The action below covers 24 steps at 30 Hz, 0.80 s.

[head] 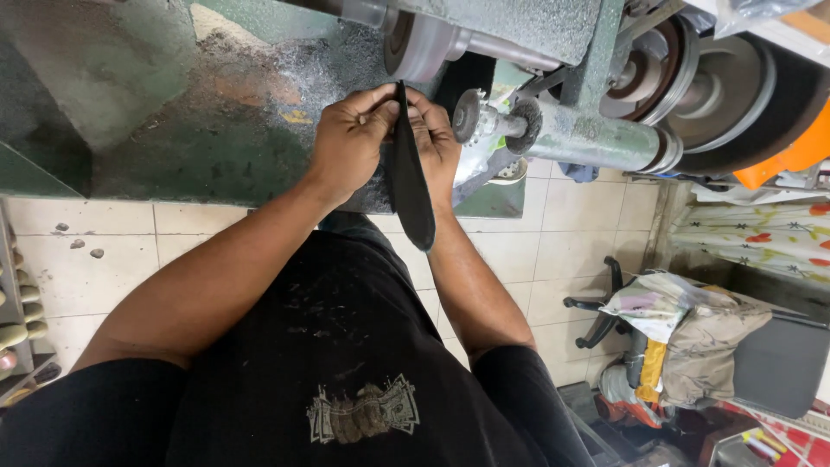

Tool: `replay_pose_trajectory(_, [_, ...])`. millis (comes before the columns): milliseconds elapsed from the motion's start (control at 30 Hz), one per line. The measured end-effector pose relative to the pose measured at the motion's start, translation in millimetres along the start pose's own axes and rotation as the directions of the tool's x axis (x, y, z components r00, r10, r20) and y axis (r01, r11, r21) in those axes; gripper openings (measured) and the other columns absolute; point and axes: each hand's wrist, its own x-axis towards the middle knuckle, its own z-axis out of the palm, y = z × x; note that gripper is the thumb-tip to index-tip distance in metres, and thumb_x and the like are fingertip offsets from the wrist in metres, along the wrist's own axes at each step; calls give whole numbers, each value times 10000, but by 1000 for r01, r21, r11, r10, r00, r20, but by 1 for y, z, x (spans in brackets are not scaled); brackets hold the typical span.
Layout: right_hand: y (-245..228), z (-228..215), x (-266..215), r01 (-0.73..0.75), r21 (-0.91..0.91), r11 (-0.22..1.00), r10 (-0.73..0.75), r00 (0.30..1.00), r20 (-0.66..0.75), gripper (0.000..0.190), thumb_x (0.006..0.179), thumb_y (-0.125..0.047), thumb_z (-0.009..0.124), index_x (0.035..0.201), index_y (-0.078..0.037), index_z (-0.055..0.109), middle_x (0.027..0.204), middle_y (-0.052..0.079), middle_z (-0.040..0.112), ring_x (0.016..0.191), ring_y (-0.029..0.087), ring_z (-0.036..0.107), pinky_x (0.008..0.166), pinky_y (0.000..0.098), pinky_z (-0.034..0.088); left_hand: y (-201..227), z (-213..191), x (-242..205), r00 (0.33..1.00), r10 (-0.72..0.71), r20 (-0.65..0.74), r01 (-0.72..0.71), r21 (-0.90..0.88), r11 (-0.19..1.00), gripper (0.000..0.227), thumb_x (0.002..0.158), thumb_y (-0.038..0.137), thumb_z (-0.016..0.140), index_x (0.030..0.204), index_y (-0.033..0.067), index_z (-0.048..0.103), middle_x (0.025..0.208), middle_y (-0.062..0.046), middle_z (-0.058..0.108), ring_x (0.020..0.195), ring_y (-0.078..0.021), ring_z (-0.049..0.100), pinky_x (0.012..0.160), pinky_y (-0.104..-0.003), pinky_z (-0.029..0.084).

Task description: Grinding the edges of a shoe sole component using a sanding machine

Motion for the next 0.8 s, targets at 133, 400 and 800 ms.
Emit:
replay_pose_trajectory(133, [25,-9,26,68,-106,992,-61,996,71,224,1058,-203,583,1047,-83,772,1016,100,693,1009,168,631,907,361,519,-15,-1,18,1000,-14,-23,15,55,998,282,1026,130,676,1267,-17,667,994,-121,678,921,-163,629,731,-322,642])
replay_pose_trajectory(400, [35,-5,40,-26,-243,970,59,989,133,233,1025,-243,510,939,-92,666,992,67,538,976,170,555,913,304,422,-2,0,32,990,-110,92,119,-95,988,249,1036,141,561,1218,85,722,963,27,712,831,-85,589,695,-258,492])
replay_pose_trajectory(800, [-1,-18,-25,363,-175,915,-349,931,106,244,1040,-161,647,1212,12,633,1224,185,621,1202,339,614,1055,441,451,37,-18,-34,999,-36,39,29,167,985,151,986,52,691,1126,55,749,808,-89,689,819,-127,637,690,-295,533])
